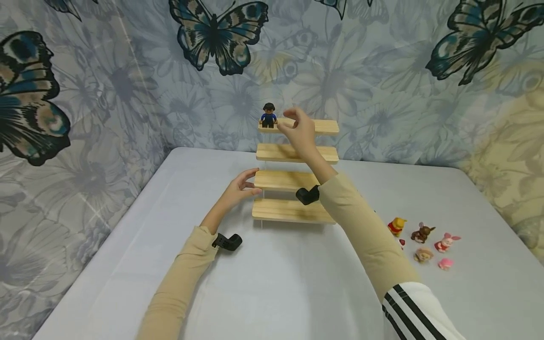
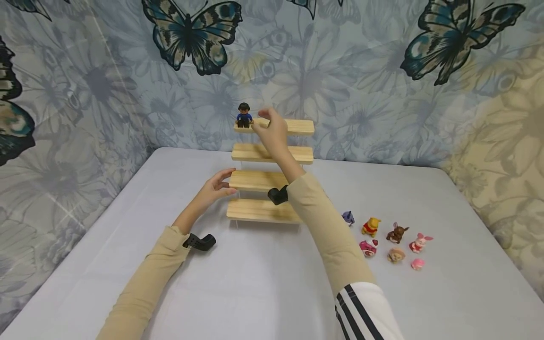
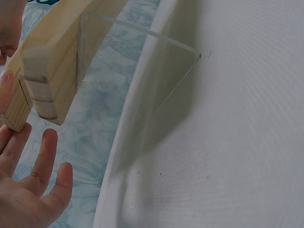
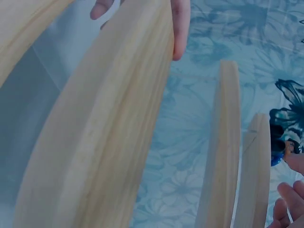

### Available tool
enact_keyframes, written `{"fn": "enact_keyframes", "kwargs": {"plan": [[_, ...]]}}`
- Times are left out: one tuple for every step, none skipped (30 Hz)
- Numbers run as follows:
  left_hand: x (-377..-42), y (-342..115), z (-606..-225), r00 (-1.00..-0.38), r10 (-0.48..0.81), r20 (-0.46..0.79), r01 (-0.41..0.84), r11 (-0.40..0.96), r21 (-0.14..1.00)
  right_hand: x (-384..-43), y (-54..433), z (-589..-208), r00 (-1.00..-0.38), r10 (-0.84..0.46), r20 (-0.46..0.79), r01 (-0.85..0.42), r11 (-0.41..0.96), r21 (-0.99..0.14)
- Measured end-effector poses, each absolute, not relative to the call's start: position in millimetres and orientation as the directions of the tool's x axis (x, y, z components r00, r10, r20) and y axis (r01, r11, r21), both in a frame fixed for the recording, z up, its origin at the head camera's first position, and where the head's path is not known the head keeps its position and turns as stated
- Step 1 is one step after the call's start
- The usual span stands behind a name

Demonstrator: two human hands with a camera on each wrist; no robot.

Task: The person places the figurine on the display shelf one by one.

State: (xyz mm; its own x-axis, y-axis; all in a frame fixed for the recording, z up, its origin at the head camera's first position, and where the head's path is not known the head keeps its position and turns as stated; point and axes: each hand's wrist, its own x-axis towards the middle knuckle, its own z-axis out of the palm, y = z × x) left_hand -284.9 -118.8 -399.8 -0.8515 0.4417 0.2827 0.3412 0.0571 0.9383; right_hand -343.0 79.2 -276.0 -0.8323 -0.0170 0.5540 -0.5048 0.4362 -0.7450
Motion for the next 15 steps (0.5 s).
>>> {"fn": "enact_keyframes", "kwargs": {"plan": [[-284.8, -118.0, -400.8, -0.853, 0.442, 0.278, 0.337, 0.058, 0.94, -342.2, 81.0, -278.2, -0.831, -0.014, 0.556, -0.507, 0.43, -0.747], [-284.7, -117.2, -401.4, -0.856, 0.441, 0.27, 0.331, 0.066, 0.941, -341.5, 82.6, -279.8, -0.83, -0.013, 0.558, -0.51, 0.421, -0.75], [-285.3, -116.4, -401.6, -0.863, 0.44, 0.249, 0.315, 0.082, 0.946, -340.2, 84.0, -280.6, -0.829, -0.009, 0.559, -0.512, 0.413, -0.753], [-285.6, -115.6, -401.5, -0.869, 0.435, 0.236, 0.304, 0.092, 0.948, -339.4, 85.3, -281.0, -0.829, -0.005, 0.559, -0.513, 0.404, -0.757], [-286.0, -115.3, -401.2, -0.875, 0.43, 0.224, 0.292, 0.098, 0.951, -338.7, 86.4, -281.2, -0.832, -0.001, 0.555, -0.511, 0.391, -0.765], [-286.0, -115.2, -400.4, -0.881, 0.424, 0.211, 0.279, 0.104, 0.955, -338.0, 87.4, -281.2, -0.837, 0.004, 0.548, -0.507, 0.375, -0.776], [-285.7, -115.1, -399.2, -0.886, 0.419, 0.2, 0.268, 0.109, 0.957, -337.3, 88.2, -281.1, -0.844, 0.009, 0.536, -0.499, 0.352, -0.792], [-282.8, -115.0, -394.9, -0.888, 0.416, 0.194, 0.265, 0.12, 0.957, -336.4, 89.0, -280.8, -0.854, 0.015, 0.52, -0.488, 0.327, -0.809], [-280.6, -114.9, -391.4, -0.89, 0.415, 0.186, 0.258, 0.123, 0.958, -335.8, 90.0, -280.8, -0.863, 0.021, 0.504, -0.475, 0.305, -0.826], [-277.6, -114.6, -387.5, -0.891, 0.415, 0.182, 0.254, 0.123, 0.959, -335.6, 91.2, -281.1, -0.873, 0.026, 0.487, -0.462, 0.275, -0.843], [-274.7, -114.4, -383.7, -0.891, 0.418, 0.179, 0.252, 0.126, 0.96, -335.1, 92.5, -281.5, -0.884, 0.031, 0.467, -0.446, 0.243, -0.861], [-271.5, -113.9, -379.9, -0.891, 0.418, 0.178, 0.252, 0.127, 0.959, -331.4, 93.0, -279.5, -0.894, 0.035, 0.446, -0.429, 0.216, -0.877], [-268.7, -113.4, -376.2, -0.89, 0.42, 0.176, 0.252, 0.131, 0.959, -330.9, 94.2, -279.8, -0.903, 0.04, 0.427, -0.413, 0.185, -0.892], [-266.3, -112.9, -373.2, -0.89, 0.421, 0.174, 0.251, 0.134, 0.959, -330.2, 95.5, -280.0, -0.909, 0.042, 0.414, -0.403, 0.16, -0.901], [-266.5, -112.6, -373.3, -0.891, 0.421, 0.171, 0.247, 0.131, 0.96, -329.0, 96.8, -279.9, -0.914, 0.043, 0.402, -0.394, 0.134, -0.909]]}}
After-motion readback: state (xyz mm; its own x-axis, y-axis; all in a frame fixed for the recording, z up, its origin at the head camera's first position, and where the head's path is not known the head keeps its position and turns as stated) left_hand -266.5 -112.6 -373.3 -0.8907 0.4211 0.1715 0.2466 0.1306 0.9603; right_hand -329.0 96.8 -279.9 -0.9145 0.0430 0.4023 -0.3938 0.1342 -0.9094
